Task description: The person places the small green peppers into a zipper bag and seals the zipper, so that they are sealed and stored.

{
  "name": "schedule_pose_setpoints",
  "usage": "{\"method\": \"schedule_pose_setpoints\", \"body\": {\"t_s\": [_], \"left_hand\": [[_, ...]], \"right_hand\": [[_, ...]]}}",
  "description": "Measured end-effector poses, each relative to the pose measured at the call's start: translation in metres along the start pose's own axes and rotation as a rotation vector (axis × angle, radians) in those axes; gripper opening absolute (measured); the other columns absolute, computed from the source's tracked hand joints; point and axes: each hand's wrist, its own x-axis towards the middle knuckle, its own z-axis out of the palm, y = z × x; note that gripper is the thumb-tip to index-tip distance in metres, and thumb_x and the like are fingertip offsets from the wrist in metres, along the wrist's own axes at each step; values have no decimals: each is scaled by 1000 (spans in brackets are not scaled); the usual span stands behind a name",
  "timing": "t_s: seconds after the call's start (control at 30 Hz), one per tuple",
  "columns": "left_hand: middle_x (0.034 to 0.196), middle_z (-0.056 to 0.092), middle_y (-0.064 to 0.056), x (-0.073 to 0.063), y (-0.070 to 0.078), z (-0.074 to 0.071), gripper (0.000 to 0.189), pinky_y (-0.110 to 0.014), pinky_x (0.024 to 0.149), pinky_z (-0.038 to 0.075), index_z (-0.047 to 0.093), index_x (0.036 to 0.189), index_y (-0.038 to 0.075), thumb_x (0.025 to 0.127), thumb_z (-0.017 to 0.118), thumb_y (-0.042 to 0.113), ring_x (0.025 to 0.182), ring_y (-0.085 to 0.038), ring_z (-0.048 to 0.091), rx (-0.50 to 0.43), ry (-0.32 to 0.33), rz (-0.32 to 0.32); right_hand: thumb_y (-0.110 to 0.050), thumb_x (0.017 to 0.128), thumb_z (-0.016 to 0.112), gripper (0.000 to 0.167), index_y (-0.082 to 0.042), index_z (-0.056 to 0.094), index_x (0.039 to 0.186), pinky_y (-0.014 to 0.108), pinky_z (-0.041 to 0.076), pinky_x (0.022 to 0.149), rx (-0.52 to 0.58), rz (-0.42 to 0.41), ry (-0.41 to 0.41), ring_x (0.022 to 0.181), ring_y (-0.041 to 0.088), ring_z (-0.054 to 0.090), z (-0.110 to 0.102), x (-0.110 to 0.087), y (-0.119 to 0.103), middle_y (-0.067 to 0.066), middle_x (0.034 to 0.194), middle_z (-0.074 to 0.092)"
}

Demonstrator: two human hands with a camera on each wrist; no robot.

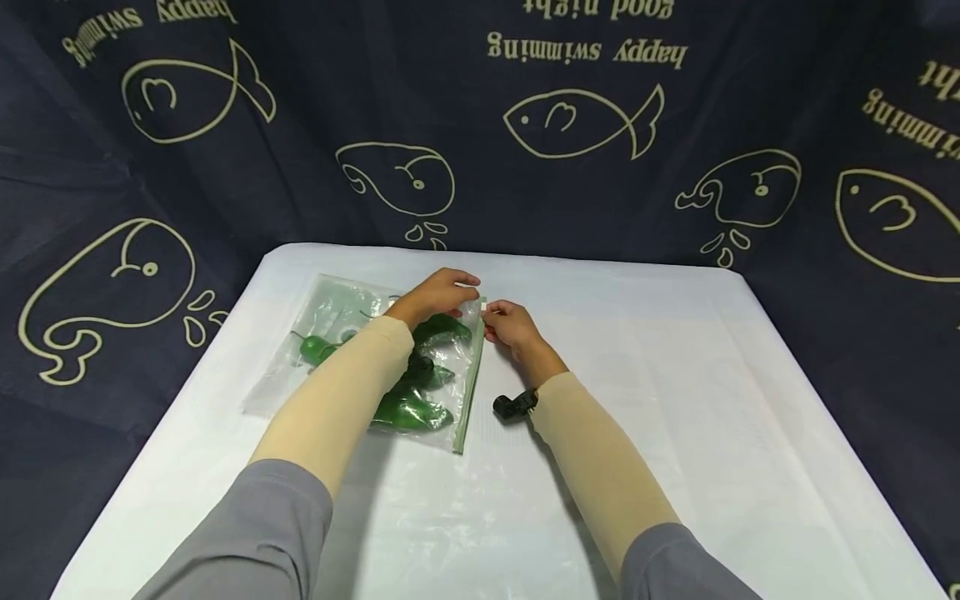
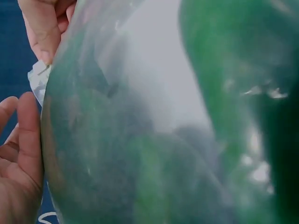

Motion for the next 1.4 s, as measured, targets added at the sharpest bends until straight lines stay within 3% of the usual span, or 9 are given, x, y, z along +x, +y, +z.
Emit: {"method": "schedule_pose_setpoints", "body": {"t_s": [0.2, 0.43, 0.6, 0.83, 0.97, 1.2, 1.4], "left_hand": [[145, 49, -12, 3, -5, 0, 46, -38, 91, 52, 54, 141, 3, 100, 55, 23, 129, -28, 48, 21, 5, 0], [143, 51, -10, 6, -12, -2, 43, -37, 94, 50, 56, 139, 2, 101, 53, 21, 128, -25, 47, -36, -8, -39], [141, 52, -11, 8, -10, 0, 40, -36, 93, 50, 57, 138, 2, 102, 52, 21, 125, -24, 50, 16, -30, -21], [126, 60, -14, 7, -10, 0, 33, -34, 88, 51, 63, 128, 1, 102, 51, 18, 112, -23, 56, 97, -29, -38], [117, 63, -11, 8, -14, 2, 29, -33, 85, 51, 65, 122, 1, 102, 53, 18, 101, -20, 57, 106, -23, -7], [89, 60, -4, 8, -14, 9, 19, -26, 66, 43, 68, 107, 1, 99, 55, 13, 74, -14, 50, 132, 2, 50], [88, 57, -3, 11, -17, 11, 19, -25, 65, 43, 67, 107, 2, 100, 55, 14, 72, -13, 50, 109, 14, 43]], "right_hand": [[-10, 99, 58, 14, 0, 63, 108, 22, 51, 60, -4, -14, -4, 67, 10, 58, 0, -2, -1, 6, 88, 59], [-11, 99, 59, 16, 0, 64, 110, 22, 52, 62, -4, -21, -5, 68, 11, 59, -2, -4, 0, 5, 85, 59], [-11, 99, 58, 16, 0, 64, 108, 22, 51, 61, -2, -50, 8, 68, 12, 58, -4, -4, 1, 5, 84, 58], [-10, 98, 59, 14, 1, 64, 106, 21, 51, 59, 16, -40, -3, 67, 10, 58, 0, -4, 2, 4, 82, 58], [-10, 99, 59, 14, 1, 63, 106, 22, 51, 61, 13, -38, 0, 67, 10, 57, 1, -5, 4, 4, 82, 58], [-10, 98, 60, 14, 1, 63, 106, 21, 50, 61, 14, -58, 3, 68, 10, 57, 0, -7, 5, 3, 83, 57], [-13, 98, 59, 15, 0, 63, 104, 22, 50, 62, 18, -67, 8, 69, 10, 56, 1, -10, 4, 3, 85, 58]]}}
